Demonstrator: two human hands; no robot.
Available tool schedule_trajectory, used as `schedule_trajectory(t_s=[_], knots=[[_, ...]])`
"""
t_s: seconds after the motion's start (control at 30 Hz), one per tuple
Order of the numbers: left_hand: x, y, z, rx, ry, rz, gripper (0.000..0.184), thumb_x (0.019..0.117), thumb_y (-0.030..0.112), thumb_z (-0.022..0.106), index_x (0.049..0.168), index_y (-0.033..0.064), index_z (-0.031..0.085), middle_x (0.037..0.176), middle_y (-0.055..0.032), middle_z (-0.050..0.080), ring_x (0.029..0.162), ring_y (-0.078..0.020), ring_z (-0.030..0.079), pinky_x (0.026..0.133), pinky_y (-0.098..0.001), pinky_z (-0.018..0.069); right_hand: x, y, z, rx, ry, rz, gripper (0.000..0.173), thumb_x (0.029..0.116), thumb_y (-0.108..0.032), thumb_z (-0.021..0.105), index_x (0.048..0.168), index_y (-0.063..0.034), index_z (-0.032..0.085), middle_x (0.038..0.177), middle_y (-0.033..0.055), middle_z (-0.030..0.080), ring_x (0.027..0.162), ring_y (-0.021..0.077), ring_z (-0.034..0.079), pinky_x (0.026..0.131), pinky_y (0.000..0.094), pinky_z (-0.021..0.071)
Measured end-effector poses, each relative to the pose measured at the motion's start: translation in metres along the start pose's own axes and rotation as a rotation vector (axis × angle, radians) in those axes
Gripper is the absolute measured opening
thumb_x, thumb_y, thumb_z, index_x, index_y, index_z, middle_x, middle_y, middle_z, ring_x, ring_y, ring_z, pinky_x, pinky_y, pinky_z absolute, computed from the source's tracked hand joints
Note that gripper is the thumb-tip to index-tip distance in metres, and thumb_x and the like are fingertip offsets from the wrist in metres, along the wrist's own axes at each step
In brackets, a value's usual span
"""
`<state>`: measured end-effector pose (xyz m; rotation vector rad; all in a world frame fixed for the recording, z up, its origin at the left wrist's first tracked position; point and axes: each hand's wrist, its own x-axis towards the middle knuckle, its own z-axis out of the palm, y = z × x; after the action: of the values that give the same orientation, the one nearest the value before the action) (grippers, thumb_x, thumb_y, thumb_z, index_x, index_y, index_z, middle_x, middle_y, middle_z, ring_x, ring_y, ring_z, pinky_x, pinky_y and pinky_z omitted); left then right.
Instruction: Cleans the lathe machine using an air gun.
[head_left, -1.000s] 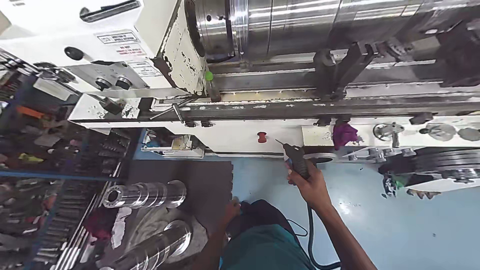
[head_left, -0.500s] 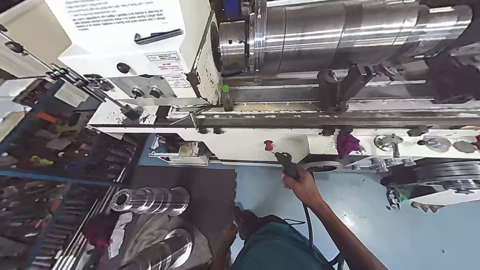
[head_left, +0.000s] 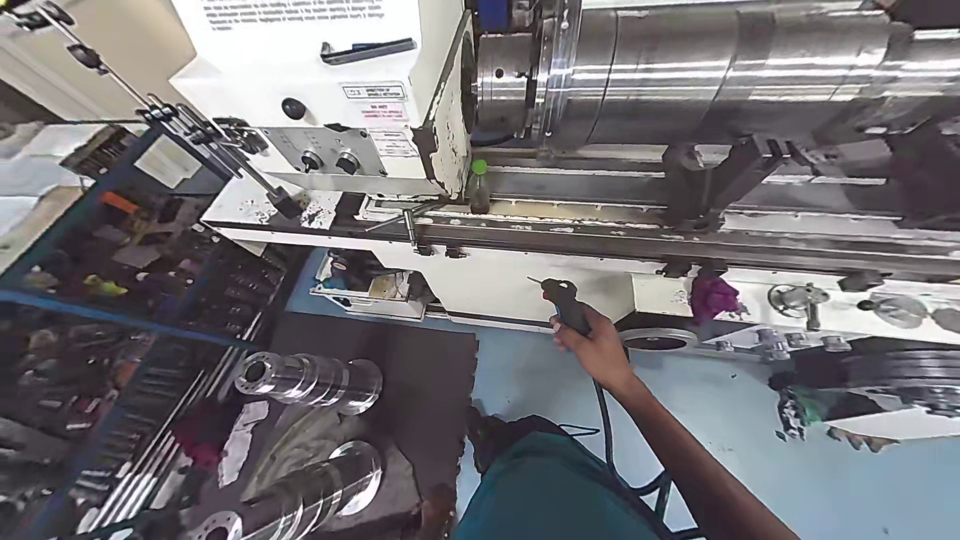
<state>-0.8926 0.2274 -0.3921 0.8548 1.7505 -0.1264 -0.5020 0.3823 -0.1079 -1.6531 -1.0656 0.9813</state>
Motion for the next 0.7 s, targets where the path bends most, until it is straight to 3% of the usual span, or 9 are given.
schedule_trajectory(t_s=[0.07, 0.2, 0.33, 0.5, 0.57, 0.7], knots=[[0.001, 0.024, 0.007, -0.022, -0.02, 0.056, 0.037, 0.107, 0.025, 0.056, 0.129, -0.0042, 0.064, 0.116, -0.0246, 0.07, 0.105, -0.0369, 0.069, 0.097, -0.0537, 0.0535, 0.0, 0.001, 0.004, -0.008, -0.012, -0.008, 0.026, 0.0948, -0.015, 0.064, 0.117, -0.0013, 0.064, 0.091, 0.0062, 0.073, 0.07, 0.0155, 0.07, 0.066, 0.0333, 0.0618], [0.0, 0.056, 0.006, 0.091, -0.065, 0.118, 0.041, 0.1071, 0.032, 0.056, 0.133, 0.0014, 0.064, 0.128, -0.0248, 0.067, 0.122, -0.0395, 0.064, 0.108, -0.0569, 0.0471, -0.01, 0.005, 0.011, -0.033, -0.037, 0.018, 0.024, 0.0957, -0.016, 0.065, 0.116, -0.0021, 0.064, 0.089, 0.0064, 0.072, 0.07, 0.016, 0.07, 0.067, 0.0344, 0.062], [0.016, 0.08, -0.003, 0.03, -0.072, 0.188, 0.038, 0.1068, 0.029, 0.056, 0.132, 0.0022, 0.065, 0.121, -0.0213, 0.07, 0.113, -0.0349, 0.068, 0.103, -0.0542, 0.0506, -0.004, 0.001, 0.015, -0.031, -0.028, 0.026, 0.023, 0.0962, -0.016, 0.065, 0.115, -0.0032, 0.064, 0.085, 0.0051, 0.072, 0.068, 0.0154, 0.071, 0.065, 0.0329, 0.0619], [0.036, 0.071, -0.012, -0.01, -0.008, 0.172, 0.038, 0.106, 0.029, 0.058, 0.131, 0.0006, 0.065, 0.122, -0.0236, 0.07, 0.114, -0.0381, 0.067, 0.102, -0.0564, 0.0508, 0.003, -0.003, 0.019, -0.033, -0.037, 0.042, 0.025, 0.0972, -0.018, 0.065, 0.117, -0.0034, 0.063, 0.088, 0.0057, 0.072, 0.071, 0.0155, 0.071, 0.066, 0.0329, 0.0622], [0.04, 0.064, -0.013, -0.014, 0.002, 0.154, 0.038, 0.1061, 0.028, 0.058, 0.129, -0.0012, 0.065, 0.12, -0.0252, 0.069, 0.108, -0.0388, 0.069, 0.097, -0.0563, 0.0531, 0.004, -0.002, 0.02, -0.032, -0.037, 0.042, 0.026, 0.0967, -0.018, 0.066, 0.119, -0.0036, 0.063, 0.088, 0.0056, 0.072, 0.07, 0.0155, 0.071, 0.066, 0.0331, 0.0621], [0.037, 0.041, -0.009, 0.078, -0.05, 0.146, 0.038, 0.1067, 0.027, 0.057, 0.131, -0.0006, 0.065, 0.124, -0.0254, 0.068, 0.117, -0.0394, 0.066, 0.105, -0.0573, 0.0486, -0.003, 0.013, 0.016, -0.035, -0.041, 0.021, 0.025, 0.0958, -0.018, 0.066, 0.115, -0.0016, 0.064, 0.086, 0.0068, 0.072, 0.069, 0.0169, 0.071, 0.066, 0.0356, 0.0625]])
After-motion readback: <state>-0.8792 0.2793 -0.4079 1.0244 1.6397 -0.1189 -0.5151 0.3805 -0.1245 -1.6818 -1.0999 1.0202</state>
